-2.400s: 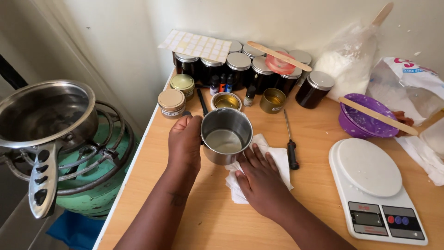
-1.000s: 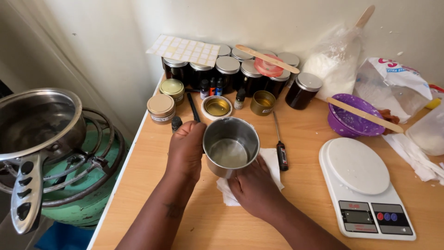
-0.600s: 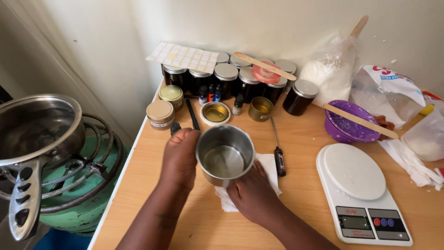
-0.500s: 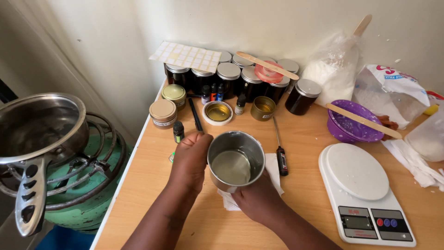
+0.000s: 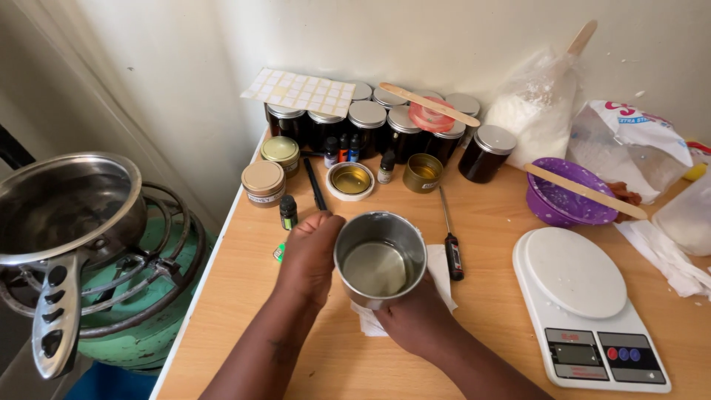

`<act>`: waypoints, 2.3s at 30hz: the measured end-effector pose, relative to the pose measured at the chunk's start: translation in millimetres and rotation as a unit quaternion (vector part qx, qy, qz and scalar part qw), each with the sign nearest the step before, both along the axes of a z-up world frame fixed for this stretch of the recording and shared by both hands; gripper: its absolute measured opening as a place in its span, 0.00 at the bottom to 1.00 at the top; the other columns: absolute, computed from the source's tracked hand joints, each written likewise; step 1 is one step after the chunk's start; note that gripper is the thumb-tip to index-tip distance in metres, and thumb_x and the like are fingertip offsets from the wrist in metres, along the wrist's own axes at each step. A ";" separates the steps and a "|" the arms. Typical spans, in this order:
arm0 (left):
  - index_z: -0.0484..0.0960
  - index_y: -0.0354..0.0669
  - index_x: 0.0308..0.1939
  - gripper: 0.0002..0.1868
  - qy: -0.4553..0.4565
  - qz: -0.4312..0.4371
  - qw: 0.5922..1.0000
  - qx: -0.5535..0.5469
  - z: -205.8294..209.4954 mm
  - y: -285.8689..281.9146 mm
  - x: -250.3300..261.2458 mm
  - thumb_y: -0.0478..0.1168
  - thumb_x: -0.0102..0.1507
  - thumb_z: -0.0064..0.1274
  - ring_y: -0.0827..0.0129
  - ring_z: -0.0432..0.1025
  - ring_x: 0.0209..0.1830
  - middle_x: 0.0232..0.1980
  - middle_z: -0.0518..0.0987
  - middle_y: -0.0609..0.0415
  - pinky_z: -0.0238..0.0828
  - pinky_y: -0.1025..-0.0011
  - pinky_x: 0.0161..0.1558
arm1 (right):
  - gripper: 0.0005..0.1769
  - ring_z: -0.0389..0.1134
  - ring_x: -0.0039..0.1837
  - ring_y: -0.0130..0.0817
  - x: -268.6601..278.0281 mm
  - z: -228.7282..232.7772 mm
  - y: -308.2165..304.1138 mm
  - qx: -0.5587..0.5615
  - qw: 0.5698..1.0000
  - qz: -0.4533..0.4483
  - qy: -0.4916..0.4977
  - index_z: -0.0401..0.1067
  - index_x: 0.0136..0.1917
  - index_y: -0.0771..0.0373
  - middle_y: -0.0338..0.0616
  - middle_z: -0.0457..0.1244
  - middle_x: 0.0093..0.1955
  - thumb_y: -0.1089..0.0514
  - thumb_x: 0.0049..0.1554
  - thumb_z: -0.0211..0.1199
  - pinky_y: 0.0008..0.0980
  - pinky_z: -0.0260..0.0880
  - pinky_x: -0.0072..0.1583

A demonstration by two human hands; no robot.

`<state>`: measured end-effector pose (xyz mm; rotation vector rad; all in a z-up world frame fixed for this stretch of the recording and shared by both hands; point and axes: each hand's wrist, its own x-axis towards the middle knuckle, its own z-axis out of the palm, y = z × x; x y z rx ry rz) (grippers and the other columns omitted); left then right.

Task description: Pouring melted wax into a tin, weighing it on a digital scale, and cleaning the workspace with a cloth.

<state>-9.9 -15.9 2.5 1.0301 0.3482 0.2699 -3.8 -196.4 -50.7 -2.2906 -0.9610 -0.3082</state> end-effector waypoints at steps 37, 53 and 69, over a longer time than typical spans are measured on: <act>0.60 0.52 0.17 0.21 -0.021 0.083 0.996 0.007 8.9 25.1 -1.3 0.29 0.57 0.53 0.78 0.52 0.19 0.16 0.55 0.62 0.46 0.80 0.25 | 0.58 0.49 0.87 0.56 208.6 2.3 -39.7 0.186 0.923 -0.275 0.196 0.51 0.84 0.55 0.57 0.53 0.84 0.46 0.50 0.80 0.60 0.49 0.82; 0.59 0.53 0.16 0.21 -0.011 0.101 0.993 0.055 11.0 30.7 -2.1 0.29 0.56 0.52 0.79 0.49 0.19 0.16 0.53 0.63 0.44 0.79 0.23 | 0.58 0.61 0.81 0.53 141.4 29.8 -29.9 0.076 0.941 -0.256 0.207 0.57 0.83 0.46 0.44 0.63 0.77 0.40 0.45 0.79 0.55 0.58 0.80; 0.52 0.55 0.19 0.24 0.034 0.090 0.995 0.037 14.6 28.3 1.3 0.31 0.60 0.51 0.77 0.43 0.25 0.22 0.50 0.66 0.39 0.71 0.28 | 0.38 0.69 0.74 0.42 39.7 -6.4 -48.7 0.060 0.986 -0.104 -0.113 0.64 0.77 0.56 0.42 0.66 0.76 0.54 0.56 0.72 0.46 0.61 0.70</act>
